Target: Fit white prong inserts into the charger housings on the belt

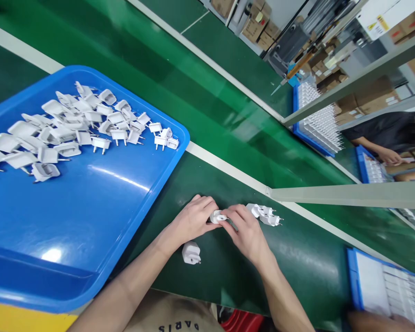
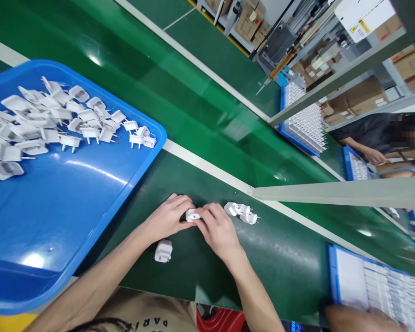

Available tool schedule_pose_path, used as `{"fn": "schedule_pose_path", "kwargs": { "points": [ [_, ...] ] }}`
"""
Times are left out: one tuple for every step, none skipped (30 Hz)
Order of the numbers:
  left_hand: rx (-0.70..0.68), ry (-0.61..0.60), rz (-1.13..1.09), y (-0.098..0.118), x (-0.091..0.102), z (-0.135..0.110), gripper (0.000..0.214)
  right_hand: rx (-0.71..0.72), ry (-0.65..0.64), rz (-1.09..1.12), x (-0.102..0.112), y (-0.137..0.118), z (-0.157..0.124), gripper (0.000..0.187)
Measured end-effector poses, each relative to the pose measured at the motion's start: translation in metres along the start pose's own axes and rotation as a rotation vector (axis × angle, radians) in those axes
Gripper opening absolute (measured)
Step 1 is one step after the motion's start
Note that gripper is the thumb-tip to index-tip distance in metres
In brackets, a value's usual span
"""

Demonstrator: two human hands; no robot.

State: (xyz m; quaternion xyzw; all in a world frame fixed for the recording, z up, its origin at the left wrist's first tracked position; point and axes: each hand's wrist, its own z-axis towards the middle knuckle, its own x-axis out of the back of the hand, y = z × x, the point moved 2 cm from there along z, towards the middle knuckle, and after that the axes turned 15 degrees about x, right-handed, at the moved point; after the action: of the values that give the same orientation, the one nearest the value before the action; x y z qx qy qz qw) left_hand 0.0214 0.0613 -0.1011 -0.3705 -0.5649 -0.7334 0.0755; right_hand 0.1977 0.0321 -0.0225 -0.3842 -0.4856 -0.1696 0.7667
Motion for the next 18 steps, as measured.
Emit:
{"fn": "schedule_pose_path", "kwargs": {
  "points": [
    [0.001,-0.004,0.002,0.0,0.0002,0.0001,0.022,0.025,-0.03,-0.017,-0.0021,-0.0004,0.0015,0.015],
    [0.001,-0.008,0.004,0.0,0.0004,0.0003,0.021,0.038,-0.051,-0.018,-0.0033,-0.0006,0.0026,0.016],
    [0.002,-0.009,0.005,0.0001,0.0006,0.0005,0.021,0.041,-0.065,-0.004,-0.0036,-0.0007,0.0034,0.017],
    [0.003,-0.01,0.002,0.0002,0.0008,0.0006,0.022,0.032,-0.071,0.02,-0.0031,-0.0005,0.0038,0.017],
    [0.005,-0.01,-0.003,0.0005,0.0009,0.0007,0.023,0.011,-0.069,0.054,-0.0019,-0.0003,0.004,0.018],
    [0.008,-0.009,-0.009,0.0008,0.0011,0.0008,0.024,-0.025,-0.059,0.097,-0.0003,0.0002,0.0038,0.017],
    [0.011,-0.009,-0.014,0.0012,0.0012,0.0008,0.025,-0.08,-0.039,0.146,0.0014,0.001,0.0033,0.015],
    [0.015,-0.009,-0.016,0.0016,0.0014,0.0009,0.026,-0.149,-0.01,0.204,0.0028,0.002,0.0026,0.014],
    [0.021,-0.01,-0.016,0.002,0.0015,0.0011,0.027,-0.223,0.023,0.269,0.0037,0.0031,0.0017,0.015],
    [0.027,-0.012,-0.011,0.0024,0.0016,0.0013,0.027,-0.293,0.058,0.343,0.004,0.0042,0.0007,0.018],
    [0.033,-0.012,-0.007,0.0027,0.0018,0.0016,0.027,-0.35,0.087,0.428,0.0037,0.0051,-0.0002,0.021],
    [0.037,-0.011,-0.002,0.003,0.0021,0.002,0.027,-0.391,0.105,0.521,0.003,0.0059,-0.0008,0.024],
    [0.036,-0.01,0.003,0.0032,0.0023,0.0024,0.028,-0.419,0.111,0.617,0.0022,0.0065,-0.0012,0.026],
    [0.034,-0.012,0.007,0.0033,0.0023,0.0029,0.028,-0.437,0.104,0.708,0.0013,0.0069,-0.0015,0.028],
    [0.029,-0.016,0.01,0.0033,0.0023,0.0032,0.029,-0.451,0.089,0.786,0.0007,0.0072,-0.0017,0.03],
    [0.025,-0.019,0.011,0.0032,0.0021,0.0034,0.029,-0.461,0.076,0.838,0.0007,0.0075,-0.0019,0.032],
    [0.022,-0.022,0.01,0.003,0.0019,0.0035,0.029,-0.462,0.068,0.852,0.0014,0.0078,-0.0021,0.034],
    [0.021,-0.024,0.006,0.0028,0.0015,0.0034,0.029,-0.45,0.069,0.818,0.0027,0.0081,-0.0021,0.033]
  ]
}}
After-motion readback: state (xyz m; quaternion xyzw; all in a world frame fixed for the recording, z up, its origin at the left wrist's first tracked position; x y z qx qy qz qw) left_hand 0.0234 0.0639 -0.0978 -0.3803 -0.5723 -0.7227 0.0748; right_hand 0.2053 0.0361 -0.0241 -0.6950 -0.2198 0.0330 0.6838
